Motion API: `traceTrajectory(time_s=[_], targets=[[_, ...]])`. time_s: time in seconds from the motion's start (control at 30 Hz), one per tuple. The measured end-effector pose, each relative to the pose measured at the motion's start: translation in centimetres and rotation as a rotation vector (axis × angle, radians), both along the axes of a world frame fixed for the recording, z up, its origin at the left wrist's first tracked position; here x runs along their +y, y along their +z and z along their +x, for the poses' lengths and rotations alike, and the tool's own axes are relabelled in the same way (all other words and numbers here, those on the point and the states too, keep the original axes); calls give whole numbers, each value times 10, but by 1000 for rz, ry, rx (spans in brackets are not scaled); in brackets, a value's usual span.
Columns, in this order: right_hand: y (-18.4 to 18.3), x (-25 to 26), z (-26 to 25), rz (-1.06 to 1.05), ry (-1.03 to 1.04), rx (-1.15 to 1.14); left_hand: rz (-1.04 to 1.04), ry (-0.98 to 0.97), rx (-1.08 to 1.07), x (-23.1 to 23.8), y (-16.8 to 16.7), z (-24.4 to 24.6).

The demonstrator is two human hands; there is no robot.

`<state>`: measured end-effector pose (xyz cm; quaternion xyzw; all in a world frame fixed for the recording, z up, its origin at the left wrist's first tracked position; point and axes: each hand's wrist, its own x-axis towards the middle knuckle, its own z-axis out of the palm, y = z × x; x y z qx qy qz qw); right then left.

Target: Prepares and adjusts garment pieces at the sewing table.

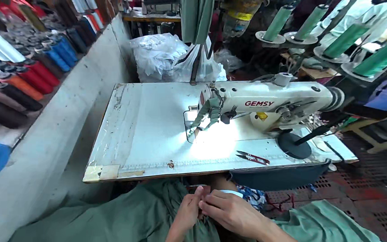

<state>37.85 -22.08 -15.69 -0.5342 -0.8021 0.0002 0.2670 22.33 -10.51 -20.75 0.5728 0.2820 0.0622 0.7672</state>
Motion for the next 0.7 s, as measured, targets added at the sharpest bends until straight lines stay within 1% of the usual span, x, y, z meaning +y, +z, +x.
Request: traceTrajectory(time_s=[0.13, 0.23, 0.3, 0.4, 0.43, 0.5, 0.57, 0.6, 0.67, 0.7], targets=[[10, 3, 0, -56, 92, -83, -221, -119, -33, 6, 1, -2], [10, 1, -2, -142, 177, -115, -350, -230, -96, 3, -7, -5], [8, -3, -4, -175, 206, -149, -433, -324, -111, 3, -17, -6], [8, -7, -8, -161, 249, -267, -523, -442, -82, 8, -33, -3], [10, -7, -9, -160, 269, -293, -557, -460, -79, 11, -41, -3], [21, -10, -7, -137, 302, -290, -650, -435, -93, 17, -55, -2], [48, -10, -1, -51, 288, -197, -667, -358, -91, 19, -52, -2], [67, -11, 2, 10, 251, -97, -644, -293, -54, 17, -43, -1], [107, -18, 4, 191, 154, 223, -633, -154, 29, 11, -16, 2], [126, -23, 1, 291, 109, 381, -625, -111, 66, 9, -11, 4]])
